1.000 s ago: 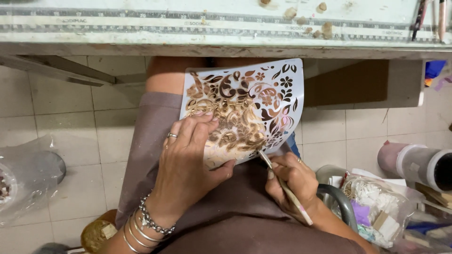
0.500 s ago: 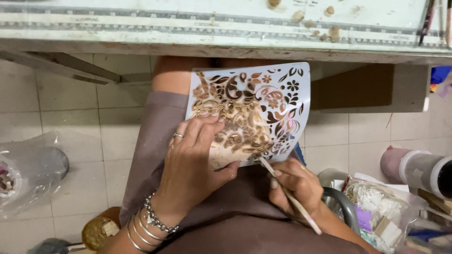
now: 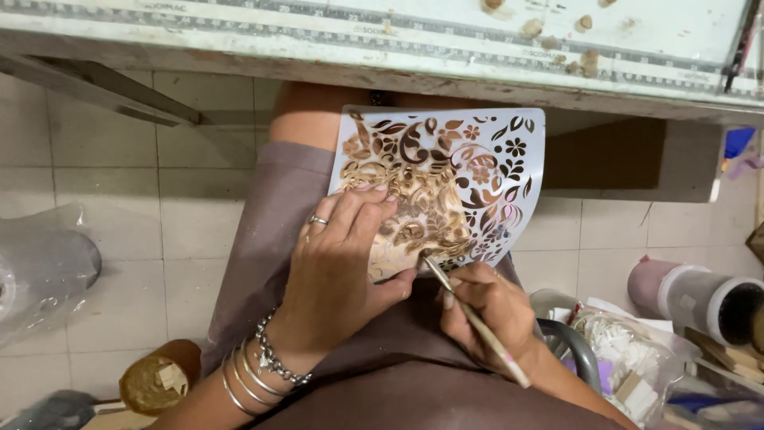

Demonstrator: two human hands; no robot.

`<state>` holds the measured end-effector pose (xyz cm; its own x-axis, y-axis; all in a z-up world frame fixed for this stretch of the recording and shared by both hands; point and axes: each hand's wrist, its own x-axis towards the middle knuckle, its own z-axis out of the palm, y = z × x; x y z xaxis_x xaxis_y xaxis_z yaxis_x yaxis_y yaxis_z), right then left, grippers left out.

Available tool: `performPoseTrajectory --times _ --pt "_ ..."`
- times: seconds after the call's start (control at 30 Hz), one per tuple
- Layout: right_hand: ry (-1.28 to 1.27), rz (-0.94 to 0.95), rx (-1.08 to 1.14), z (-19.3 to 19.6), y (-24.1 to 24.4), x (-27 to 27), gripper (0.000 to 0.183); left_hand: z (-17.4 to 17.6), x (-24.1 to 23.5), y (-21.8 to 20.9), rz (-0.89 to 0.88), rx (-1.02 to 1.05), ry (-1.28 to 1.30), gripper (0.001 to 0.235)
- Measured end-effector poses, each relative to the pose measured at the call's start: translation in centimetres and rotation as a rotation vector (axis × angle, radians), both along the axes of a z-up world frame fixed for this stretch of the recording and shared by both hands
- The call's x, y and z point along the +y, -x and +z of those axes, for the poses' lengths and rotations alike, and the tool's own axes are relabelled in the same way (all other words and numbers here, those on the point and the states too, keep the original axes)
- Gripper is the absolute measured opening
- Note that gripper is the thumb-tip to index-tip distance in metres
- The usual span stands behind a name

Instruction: Tracing patterns through a floral stencil onto a surface using a stylus tool

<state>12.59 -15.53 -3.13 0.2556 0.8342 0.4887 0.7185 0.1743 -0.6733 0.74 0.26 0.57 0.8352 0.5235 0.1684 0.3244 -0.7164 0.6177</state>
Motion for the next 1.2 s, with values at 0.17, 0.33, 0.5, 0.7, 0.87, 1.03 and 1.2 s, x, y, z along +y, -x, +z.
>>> performPoseTrajectory --times 0.17,0.33,0.5,0.7,0.87,1.03,1.2 --pt "0.078 -0.077 0.069 2.7 0.2 0.5 0.014 -0.8 0.1 0.0 0.016 0.044 -0.042 0.064" --pt "0.458 -0.226 0.04 1.5 0.2 -0.5 0.02 -0.9 0.2 0.1 0.017 0.02 -0.026 0.062" --pt "0.163 -0.154 -0.081 2.1 0.4 -0.1 0.017 -0.8 0.4 0.3 -0.022 -0.007 -0.002 0.065" --pt "0.146 -0.113 -0.089 2.8 0.2 0.8 0.016 -0.8 0.7 0.5 -0.034 -0.082 0.019 0.062" --pt "0.091 0.015 -0.025 1.7 0.1 1.0 0.01 -1.1 0.5 0.7 -0.033 -0.069 0.009 0.067" --pt "0.154 -0.159 -0.192 3.0 0.4 0.9 0.016 -1.2 0.1 0.7 -0.01 -0.022 0.028 0.072" --pt "0.176 -0.011 -0.125 1.7 0.2 0.8 0.012 -0.8 0.4 0.5 -0.048 -0.087 0.126 0.067"
